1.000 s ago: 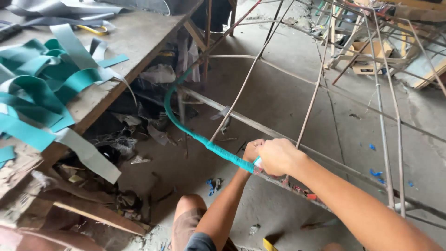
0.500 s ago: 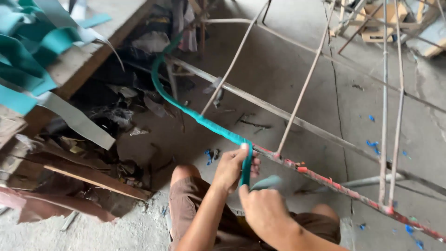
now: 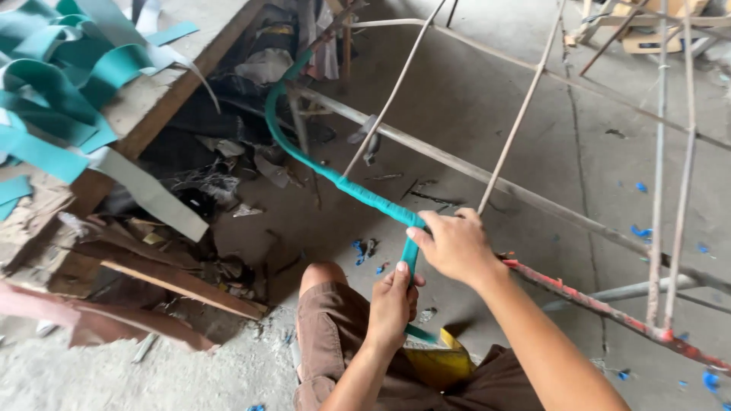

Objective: Wrapping a metal furniture frame with blue fabric strips to prepare it for upholstery.

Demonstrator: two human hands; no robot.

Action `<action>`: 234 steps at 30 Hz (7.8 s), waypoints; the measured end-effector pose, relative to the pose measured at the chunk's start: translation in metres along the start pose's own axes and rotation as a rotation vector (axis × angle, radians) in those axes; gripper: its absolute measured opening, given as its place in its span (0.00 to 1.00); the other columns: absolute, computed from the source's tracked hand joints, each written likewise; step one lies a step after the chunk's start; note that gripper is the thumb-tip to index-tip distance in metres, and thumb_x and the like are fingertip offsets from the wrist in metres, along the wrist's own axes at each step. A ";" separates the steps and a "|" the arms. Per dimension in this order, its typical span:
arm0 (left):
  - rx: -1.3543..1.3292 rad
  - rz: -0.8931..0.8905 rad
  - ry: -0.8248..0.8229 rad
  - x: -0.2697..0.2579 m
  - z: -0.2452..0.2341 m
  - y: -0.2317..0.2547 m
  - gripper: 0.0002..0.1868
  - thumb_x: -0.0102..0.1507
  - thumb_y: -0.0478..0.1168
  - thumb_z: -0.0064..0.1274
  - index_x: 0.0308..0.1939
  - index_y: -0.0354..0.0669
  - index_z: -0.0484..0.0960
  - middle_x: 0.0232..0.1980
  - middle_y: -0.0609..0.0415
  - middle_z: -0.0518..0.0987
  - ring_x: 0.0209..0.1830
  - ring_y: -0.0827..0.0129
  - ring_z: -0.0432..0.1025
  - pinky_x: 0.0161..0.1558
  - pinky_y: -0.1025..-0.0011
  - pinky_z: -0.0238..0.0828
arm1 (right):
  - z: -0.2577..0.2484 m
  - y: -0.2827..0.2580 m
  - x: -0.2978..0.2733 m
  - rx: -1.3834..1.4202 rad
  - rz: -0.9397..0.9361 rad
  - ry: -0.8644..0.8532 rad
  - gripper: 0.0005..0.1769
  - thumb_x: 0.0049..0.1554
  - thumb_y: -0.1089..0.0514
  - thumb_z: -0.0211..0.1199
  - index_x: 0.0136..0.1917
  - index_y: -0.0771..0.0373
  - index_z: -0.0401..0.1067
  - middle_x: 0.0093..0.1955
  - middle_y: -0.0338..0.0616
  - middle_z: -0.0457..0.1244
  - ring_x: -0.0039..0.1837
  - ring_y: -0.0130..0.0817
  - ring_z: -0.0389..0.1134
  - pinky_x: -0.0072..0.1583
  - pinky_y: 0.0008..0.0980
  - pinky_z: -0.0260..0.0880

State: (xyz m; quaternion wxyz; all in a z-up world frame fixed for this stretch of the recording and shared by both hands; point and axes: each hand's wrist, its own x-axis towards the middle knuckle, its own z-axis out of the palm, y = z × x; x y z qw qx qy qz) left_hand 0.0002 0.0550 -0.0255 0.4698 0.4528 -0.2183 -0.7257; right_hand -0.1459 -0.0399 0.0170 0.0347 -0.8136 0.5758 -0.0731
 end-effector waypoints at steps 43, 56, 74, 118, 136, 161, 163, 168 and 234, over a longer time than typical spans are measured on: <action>0.271 0.765 -0.628 0.240 0.021 -0.046 0.15 0.63 0.45 0.51 0.29 0.58 0.60 0.31 0.73 0.57 0.34 0.84 0.52 0.32 0.74 0.45 | -0.074 -0.029 0.004 -0.694 -0.006 0.058 0.24 0.66 0.43 0.48 0.70 0.56 0.64 0.31 0.34 0.69 0.33 0.38 0.75 0.32 0.41 0.71; 0.204 0.311 -0.126 0.219 0.003 -0.083 0.12 0.67 0.47 0.54 0.38 0.42 0.82 0.31 0.51 0.75 0.32 0.65 0.72 0.40 0.61 0.72 | -0.049 -0.002 0.044 -0.461 -0.106 -0.368 0.07 0.51 0.55 0.63 0.42 0.52 0.80 0.37 0.44 0.71 0.45 0.47 0.76 0.47 0.48 0.75; 0.177 0.124 -0.100 0.088 0.003 -0.004 0.17 0.72 0.45 0.53 0.36 0.37 0.83 0.26 0.46 0.78 0.22 0.64 0.74 0.27 0.65 0.79 | -0.046 -0.013 -0.089 -0.090 0.013 0.203 0.21 0.57 0.47 0.64 0.63 0.49 0.72 0.43 0.44 0.67 0.47 0.49 0.72 0.46 0.49 0.73; 1.150 0.666 -0.038 0.119 -0.022 0.018 0.16 0.64 0.40 0.58 0.55 0.44 0.82 0.47 0.41 0.83 0.51 0.39 0.78 0.51 0.44 0.77 | -0.022 0.037 -0.022 0.938 0.377 -0.228 0.20 0.56 0.62 0.66 0.62 0.58 0.82 0.32 0.43 0.75 0.22 0.27 0.64 0.27 0.24 0.63; 0.011 0.129 0.081 0.039 0.020 0.004 0.19 0.69 0.43 0.59 0.46 0.25 0.77 0.18 0.51 0.64 0.10 0.69 0.62 0.16 0.66 0.70 | -0.041 0.029 -0.029 0.830 0.350 -0.217 0.22 0.59 0.55 0.67 0.66 0.41 0.81 0.46 0.49 0.77 0.46 0.38 0.79 0.48 0.35 0.76; 0.477 0.448 -0.016 0.084 0.010 -0.118 0.23 0.77 0.47 0.35 0.30 0.44 0.75 0.22 0.47 0.74 0.24 0.59 0.67 0.33 0.61 0.68 | -0.036 0.037 -0.039 0.688 0.348 -0.144 0.10 0.58 0.54 0.60 0.51 0.54 0.79 0.32 0.43 0.74 0.36 0.37 0.73 0.42 0.38 0.71; 0.529 0.538 -0.068 0.125 0.016 -0.104 0.21 0.77 0.44 0.34 0.33 0.41 0.75 0.24 0.42 0.76 0.27 0.54 0.68 0.38 0.55 0.69 | -0.029 0.046 -0.034 0.725 0.337 -0.141 0.10 0.59 0.53 0.60 0.52 0.53 0.78 0.33 0.43 0.75 0.37 0.36 0.73 0.43 0.38 0.71; 0.621 0.915 -0.562 0.198 0.016 -0.046 0.05 0.65 0.39 0.48 0.40 0.48 0.79 0.25 0.49 0.75 0.26 0.54 0.70 0.36 0.59 0.70 | -0.031 0.052 -0.035 1.141 0.474 -0.170 0.15 0.54 0.67 0.65 0.51 0.60 0.62 0.43 0.54 0.71 0.42 0.37 0.76 0.44 0.32 0.79; 0.038 0.745 -0.283 0.143 0.018 -0.075 0.09 0.70 0.44 0.62 0.37 0.53 0.77 0.39 0.69 0.76 0.41 0.84 0.66 0.47 0.80 0.63 | 0.006 0.049 -0.043 0.035 0.042 -0.095 0.16 0.62 0.43 0.52 0.59 0.50 0.63 0.69 0.27 0.59 0.48 0.62 0.74 0.45 0.60 0.68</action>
